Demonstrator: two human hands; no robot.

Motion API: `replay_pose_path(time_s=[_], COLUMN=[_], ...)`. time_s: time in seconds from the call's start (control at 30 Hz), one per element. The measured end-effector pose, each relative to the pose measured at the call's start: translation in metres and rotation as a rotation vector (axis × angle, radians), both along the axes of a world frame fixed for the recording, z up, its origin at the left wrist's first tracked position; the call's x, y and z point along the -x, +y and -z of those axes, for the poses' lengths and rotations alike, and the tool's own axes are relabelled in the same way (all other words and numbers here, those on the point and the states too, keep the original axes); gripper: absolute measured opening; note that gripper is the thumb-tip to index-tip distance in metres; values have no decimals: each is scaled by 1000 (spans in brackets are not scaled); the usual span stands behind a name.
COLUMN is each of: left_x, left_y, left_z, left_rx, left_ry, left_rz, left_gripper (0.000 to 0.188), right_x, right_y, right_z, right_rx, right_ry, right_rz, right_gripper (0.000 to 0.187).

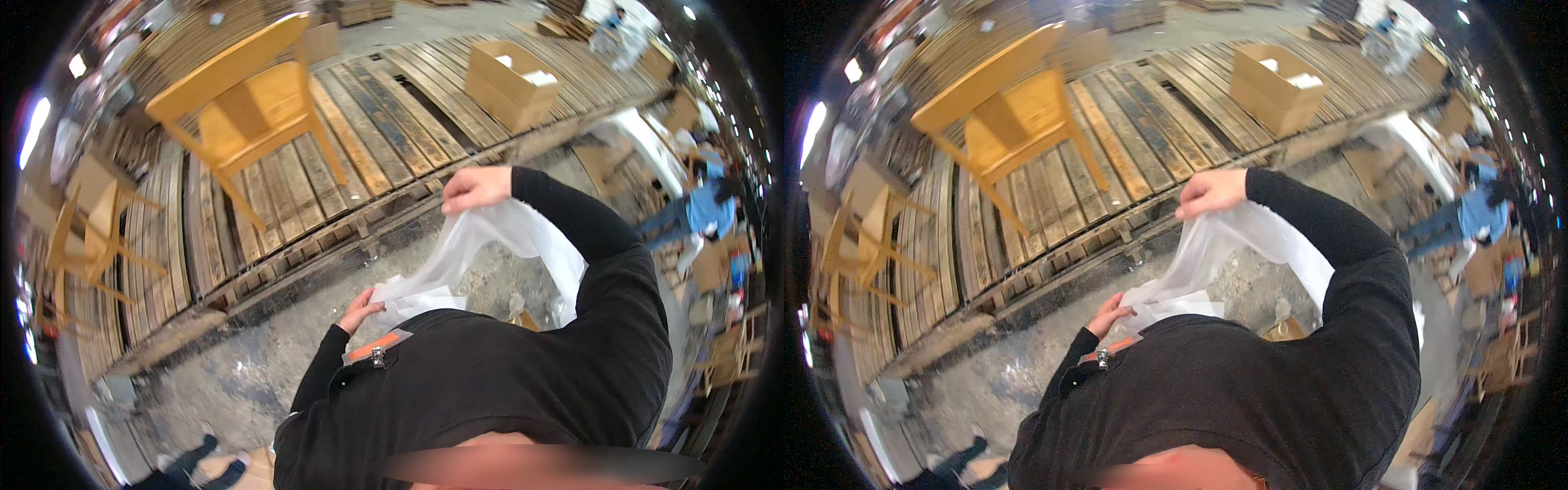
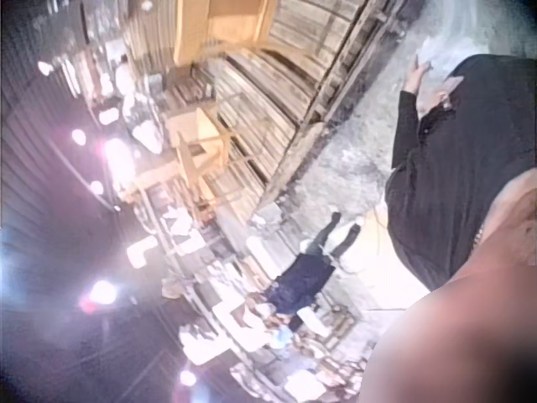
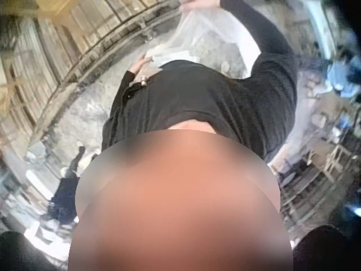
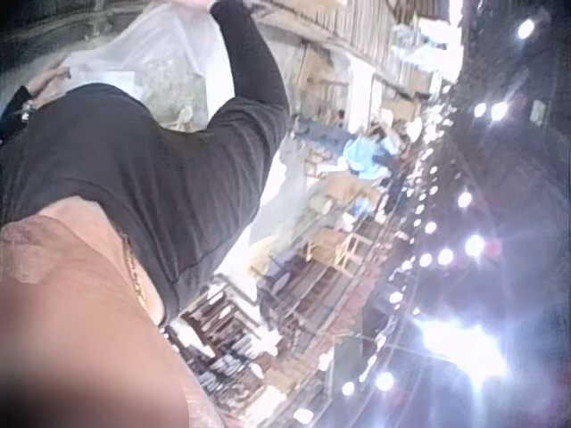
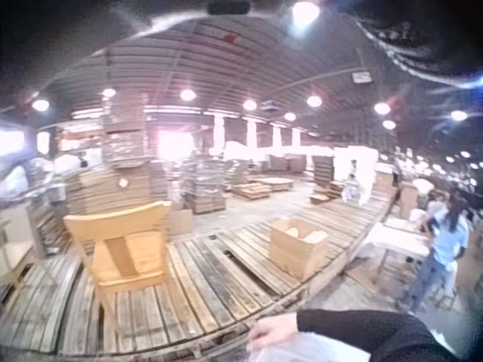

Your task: The person wipes a wooden chair with a cloth, then places it on a pallet. They pick up a white sheet and wrap the chair, followed by wrapping it with foam padding. The task occurs in a workshop with other workers visible in the background.

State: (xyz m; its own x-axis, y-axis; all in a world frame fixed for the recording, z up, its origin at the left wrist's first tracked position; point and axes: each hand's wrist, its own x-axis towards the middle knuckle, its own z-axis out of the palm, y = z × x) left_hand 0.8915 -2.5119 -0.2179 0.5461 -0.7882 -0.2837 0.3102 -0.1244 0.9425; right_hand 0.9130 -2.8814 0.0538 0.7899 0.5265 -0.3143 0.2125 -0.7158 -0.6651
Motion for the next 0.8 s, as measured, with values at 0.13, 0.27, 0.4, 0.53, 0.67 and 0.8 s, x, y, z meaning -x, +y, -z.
replay_pose_path(time_s=[0.13,0.27,0.4,0.53,0.67,0.8], left_x=[-17,-34,-55,-89,-117,-127], left_y=[29,58,84,95,91,76], left_z=[-9,-16,-29,-55,-91,-110], left_rx=[321,86,-177,-268,-192,396], left_ry=[306,53,-463,-1051,-1133,-388], left_rz=[-134,-380,-529,-849,-1147,-1229], left_gripper=[52,41,25,19,16,23], right_x=[-64,-108,-149,-199,-253,-304], right_y=[41,75,92,102,93,86], right_z=[-58,-90,-112,-114,-118,-126], right_rx=[28,-120,34,39,-44,-113], right_ry=[-138,-182,-451,-676,-797,-882], right_rz=[-147,-218,-321,-395,-349,-297], right_gripper=[21,13,12,12,9,9])
